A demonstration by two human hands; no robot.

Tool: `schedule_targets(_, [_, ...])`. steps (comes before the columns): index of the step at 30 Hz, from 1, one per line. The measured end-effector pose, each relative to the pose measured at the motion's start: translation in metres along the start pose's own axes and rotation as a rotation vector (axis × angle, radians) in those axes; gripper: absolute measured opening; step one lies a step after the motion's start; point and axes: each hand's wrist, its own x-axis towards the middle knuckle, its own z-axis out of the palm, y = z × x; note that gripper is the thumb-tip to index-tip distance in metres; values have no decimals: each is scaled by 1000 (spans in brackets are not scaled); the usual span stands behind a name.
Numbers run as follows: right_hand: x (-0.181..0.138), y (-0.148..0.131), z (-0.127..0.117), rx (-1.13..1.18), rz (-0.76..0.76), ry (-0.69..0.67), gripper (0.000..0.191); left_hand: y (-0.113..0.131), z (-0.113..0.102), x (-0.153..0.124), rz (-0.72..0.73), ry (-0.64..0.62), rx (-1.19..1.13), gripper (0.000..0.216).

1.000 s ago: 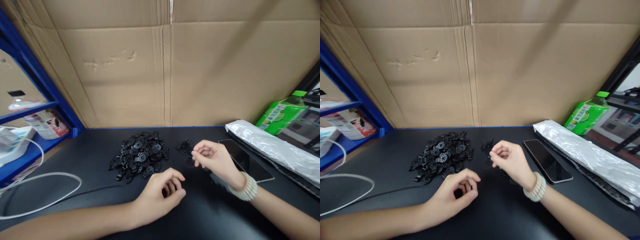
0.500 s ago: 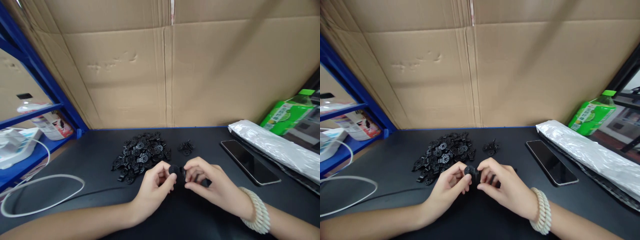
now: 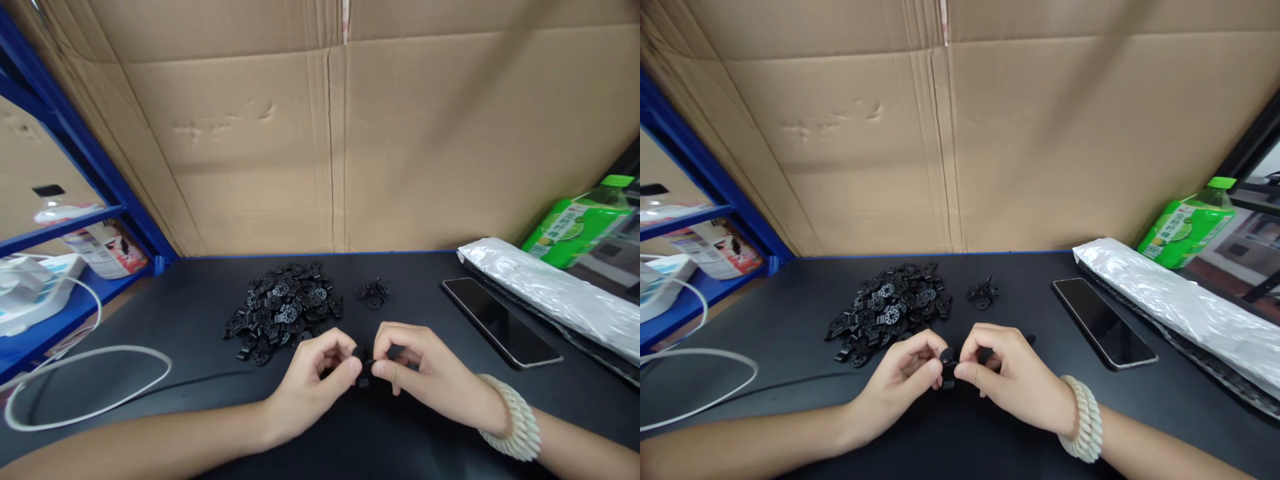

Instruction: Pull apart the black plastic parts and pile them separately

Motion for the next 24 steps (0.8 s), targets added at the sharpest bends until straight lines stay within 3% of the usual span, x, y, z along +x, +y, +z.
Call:
schedule_targets(3, [1, 5, 5, 149, 116, -22, 25, 0, 1, 0, 0, 15, 66, 14])
schedule_targets(8, [2, 12, 9, 277, 183, -32, 25, -3, 0, -1, -24, 6, 64, 22])
schedule_targets(12, [2, 13, 10, 264, 202, -93, 28, -5, -2, -1, -31, -19, 22, 24])
schedule_targets(24, [0, 14, 12, 129, 117, -8, 39, -4, 1, -1, -21, -16, 25, 26])
